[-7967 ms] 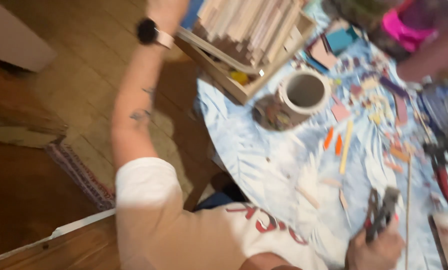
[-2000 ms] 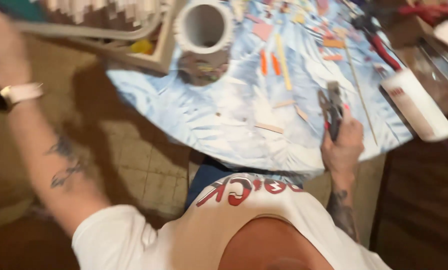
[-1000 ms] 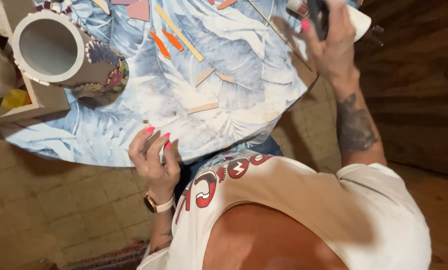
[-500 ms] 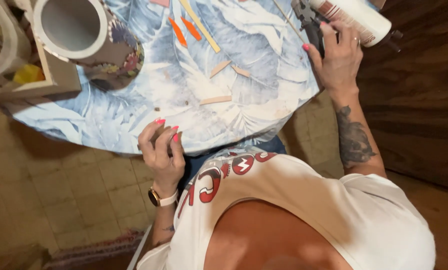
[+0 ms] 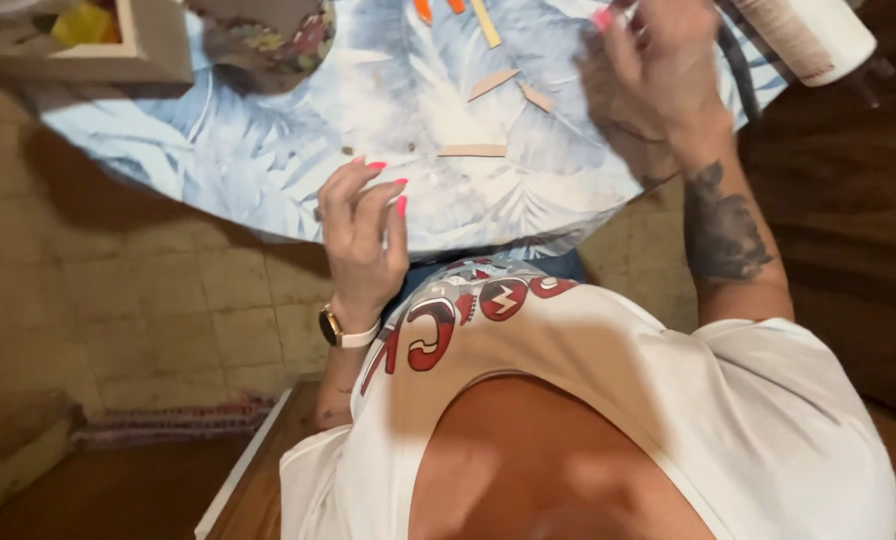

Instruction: Cutting small mosaic tiles into tiny fragments using specialized nippers for a craft project

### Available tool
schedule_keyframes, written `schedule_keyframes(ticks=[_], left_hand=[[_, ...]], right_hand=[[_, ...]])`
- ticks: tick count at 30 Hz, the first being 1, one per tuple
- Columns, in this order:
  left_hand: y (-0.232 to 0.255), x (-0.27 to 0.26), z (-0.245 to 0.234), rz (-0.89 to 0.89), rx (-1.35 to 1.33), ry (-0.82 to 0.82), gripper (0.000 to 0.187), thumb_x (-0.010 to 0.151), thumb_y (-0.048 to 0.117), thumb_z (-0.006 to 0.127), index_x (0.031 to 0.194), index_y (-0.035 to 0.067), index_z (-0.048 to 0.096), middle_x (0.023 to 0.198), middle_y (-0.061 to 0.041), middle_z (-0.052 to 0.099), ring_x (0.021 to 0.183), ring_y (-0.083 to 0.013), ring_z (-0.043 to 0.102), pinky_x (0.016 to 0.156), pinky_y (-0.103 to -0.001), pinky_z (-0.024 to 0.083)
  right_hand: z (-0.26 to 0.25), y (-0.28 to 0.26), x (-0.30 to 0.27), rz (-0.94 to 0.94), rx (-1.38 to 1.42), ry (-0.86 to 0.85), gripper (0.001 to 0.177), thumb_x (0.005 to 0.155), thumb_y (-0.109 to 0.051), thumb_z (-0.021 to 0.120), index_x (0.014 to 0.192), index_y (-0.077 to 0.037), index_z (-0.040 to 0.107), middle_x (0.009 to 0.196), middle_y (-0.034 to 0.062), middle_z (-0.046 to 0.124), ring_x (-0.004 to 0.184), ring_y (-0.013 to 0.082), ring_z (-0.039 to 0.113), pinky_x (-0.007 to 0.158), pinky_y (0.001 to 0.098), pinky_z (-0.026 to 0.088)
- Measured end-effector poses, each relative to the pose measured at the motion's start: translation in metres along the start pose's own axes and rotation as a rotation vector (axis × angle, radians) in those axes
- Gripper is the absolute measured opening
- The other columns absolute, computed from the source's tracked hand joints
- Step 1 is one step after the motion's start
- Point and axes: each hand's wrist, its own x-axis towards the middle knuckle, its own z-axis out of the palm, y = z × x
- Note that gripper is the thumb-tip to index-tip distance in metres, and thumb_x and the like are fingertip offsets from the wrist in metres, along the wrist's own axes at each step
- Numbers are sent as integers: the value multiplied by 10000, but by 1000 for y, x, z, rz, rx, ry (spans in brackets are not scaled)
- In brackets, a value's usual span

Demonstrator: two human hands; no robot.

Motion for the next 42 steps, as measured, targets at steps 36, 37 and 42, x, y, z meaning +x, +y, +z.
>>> schedule_keyframes(ticks=[36, 37, 42], left_hand=[[-2, 94, 41, -396, -404, -230, 117, 826, 71, 516, 921, 28, 462, 692, -65, 587, 566, -139, 590, 465, -224, 519], [-5, 102, 48, -405, -486, -206, 179, 816, 47, 532, 972, 45, 445, 660, -40, 597, 528, -121, 588, 444, -219, 485], [-46, 135, 101, -385, -296, -174, 103, 686, 25, 545, 589, 54, 522, 530, -33, 607, 459, -103, 625, 382, -225, 499]], right_hand=[[38, -26, 38, 133, 416, -146, 131, 923, -72, 554, 843, 0, 479, 714, 108, 496, 620, 223, 442, 573, 333, 347], [39, -20, 42, 200, 396, -78, 172, 947, -101, 574, 847, 8, 485, 666, 101, 509, 561, 209, 465, 535, 324, 351], [80, 9, 48, 119, 260, -61, 165, 909, -109, 549, 789, -20, 479, 672, 112, 519, 577, 266, 500, 512, 360, 363]])
